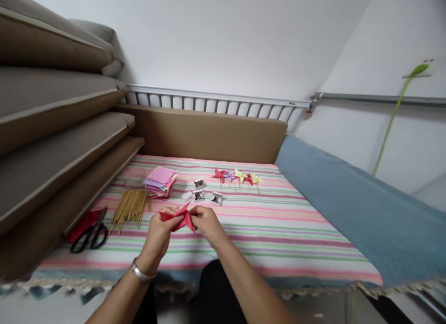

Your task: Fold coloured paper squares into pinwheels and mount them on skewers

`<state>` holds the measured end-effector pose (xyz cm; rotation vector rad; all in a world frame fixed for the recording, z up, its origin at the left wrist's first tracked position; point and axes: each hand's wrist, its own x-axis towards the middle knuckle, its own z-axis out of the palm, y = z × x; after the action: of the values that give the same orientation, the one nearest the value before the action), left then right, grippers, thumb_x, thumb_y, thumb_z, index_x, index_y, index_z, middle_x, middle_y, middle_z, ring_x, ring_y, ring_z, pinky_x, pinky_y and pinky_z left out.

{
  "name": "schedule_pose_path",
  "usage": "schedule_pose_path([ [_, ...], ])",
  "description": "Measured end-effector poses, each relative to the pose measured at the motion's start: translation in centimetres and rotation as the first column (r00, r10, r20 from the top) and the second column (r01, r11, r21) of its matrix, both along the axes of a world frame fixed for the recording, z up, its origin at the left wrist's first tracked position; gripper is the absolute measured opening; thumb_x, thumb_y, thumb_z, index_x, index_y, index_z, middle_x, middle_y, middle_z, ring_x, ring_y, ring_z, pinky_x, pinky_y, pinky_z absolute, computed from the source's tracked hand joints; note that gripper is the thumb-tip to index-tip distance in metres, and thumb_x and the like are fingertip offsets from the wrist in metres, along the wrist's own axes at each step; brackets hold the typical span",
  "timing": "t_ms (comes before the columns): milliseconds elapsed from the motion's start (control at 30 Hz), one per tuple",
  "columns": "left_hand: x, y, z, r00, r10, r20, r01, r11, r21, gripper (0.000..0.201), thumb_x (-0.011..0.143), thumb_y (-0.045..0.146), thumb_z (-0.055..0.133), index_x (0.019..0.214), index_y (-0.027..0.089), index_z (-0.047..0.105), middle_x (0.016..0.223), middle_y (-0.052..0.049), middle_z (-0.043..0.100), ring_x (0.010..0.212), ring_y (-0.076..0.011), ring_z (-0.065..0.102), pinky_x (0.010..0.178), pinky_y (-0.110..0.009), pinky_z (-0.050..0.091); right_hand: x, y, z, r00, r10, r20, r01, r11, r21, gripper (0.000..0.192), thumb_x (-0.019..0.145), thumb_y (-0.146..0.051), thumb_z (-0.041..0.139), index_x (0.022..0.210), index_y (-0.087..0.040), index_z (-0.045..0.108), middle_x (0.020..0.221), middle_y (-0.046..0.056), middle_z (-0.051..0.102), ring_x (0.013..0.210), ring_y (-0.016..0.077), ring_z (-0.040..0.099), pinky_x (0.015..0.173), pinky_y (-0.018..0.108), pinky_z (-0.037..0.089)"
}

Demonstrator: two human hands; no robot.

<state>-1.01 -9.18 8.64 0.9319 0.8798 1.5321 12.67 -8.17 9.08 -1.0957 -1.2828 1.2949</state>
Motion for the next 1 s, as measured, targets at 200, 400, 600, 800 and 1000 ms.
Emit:
schedule_pose_path([
  [200, 0.0, 6.9, -3.1, 1.000, -0.018, 0.008, 0.018, 1.000, -0.002, 0.017, 0.054, 0.015, 0.077, 0.057, 0.013, 0.060, 0.067, -0.001, 0.064, 0.068, -0.0140, 0.060, 0.063, -0.025, 0.045, -0.1, 6.3, -3.0, 0.998, -0.018, -0.066, 0.014, 0.998, -0.057, 0.012, 0.062, -0.020, 0.061, 0.069, -0.013, 0.067, 0.054, -0.003, 0.057, 0.046, 0.0064, 0.045, 0.047, 0.020, 0.035],
  [400, 0.1, 11.3, -6.4, 0.997, -0.033, 0.076, 0.040, 0.995, -0.094, 0.019, 0.055, 0.013, 0.075, 0.057, 0.014, 0.057, 0.066, 0.000, 0.063, 0.065, -0.0114, 0.058, 0.064, -0.024, 0.043, 0.0, 10.6, -5.5, 0.999, 0.018, -0.031, -0.022, 0.990, -0.143, 0.010, 0.063, -0.021, 0.063, 0.069, -0.014, 0.067, 0.053, -0.003, 0.057, 0.048, 0.0076, 0.046, 0.048, 0.020, 0.037],
  [600, -0.9, 13.6, -9.1, 0.992, 0.064, 0.112, -0.037, 0.973, -0.229, 0.030, 0.053, 0.015, 0.078, 0.078, 0.015, 0.061, 0.069, 0.003, 0.064, 0.063, -0.0096, 0.058, 0.062, -0.022, 0.044, 1.6, 11.4, -8.1, 0.986, 0.137, 0.090, -0.117, 0.973, -0.199, 0.019, 0.066, -0.018, 0.057, 0.079, -0.016, 0.070, 0.060, -0.001, 0.062, 0.054, 0.0104, 0.054, 0.053, 0.023, 0.042],
  [800, -1.5, 14.7, -9.8, 0.985, 0.095, 0.145, -0.049, 0.956, -0.291, 0.048, 0.048, 0.016, 0.081, 0.092, 0.015, 0.061, 0.075, 0.001, 0.066, 0.067, -0.0121, 0.062, 0.065, -0.024, 0.047, 2.9, 11.4, -9.8, 0.953, 0.095, 0.289, -0.023, 0.969, -0.244, 0.011, 0.066, -0.026, 0.065, 0.067, -0.015, 0.068, 0.056, -0.001, 0.060, 0.056, 0.0136, 0.056, 0.059, 0.027, 0.043],
  [1000, -1.7, 14.4, -9.0, 0.989, -0.026, 0.147, 0.069, 0.951, -0.300, 0.046, 0.051, 0.017, 0.082, 0.093, 0.013, 0.065, 0.082, -0.003, 0.070, 0.071, -0.0128, 0.063, 0.066, -0.023, 0.049, 2.6, 11.5, -10.0, 0.928, 0.007, 0.372, 0.034, 0.994, -0.105, 0.008, 0.064, -0.025, 0.068, 0.062, -0.018, 0.072, 0.058, -0.001, 0.061, 0.054, 0.0119, 0.052, 0.052, 0.024, 0.037],
])
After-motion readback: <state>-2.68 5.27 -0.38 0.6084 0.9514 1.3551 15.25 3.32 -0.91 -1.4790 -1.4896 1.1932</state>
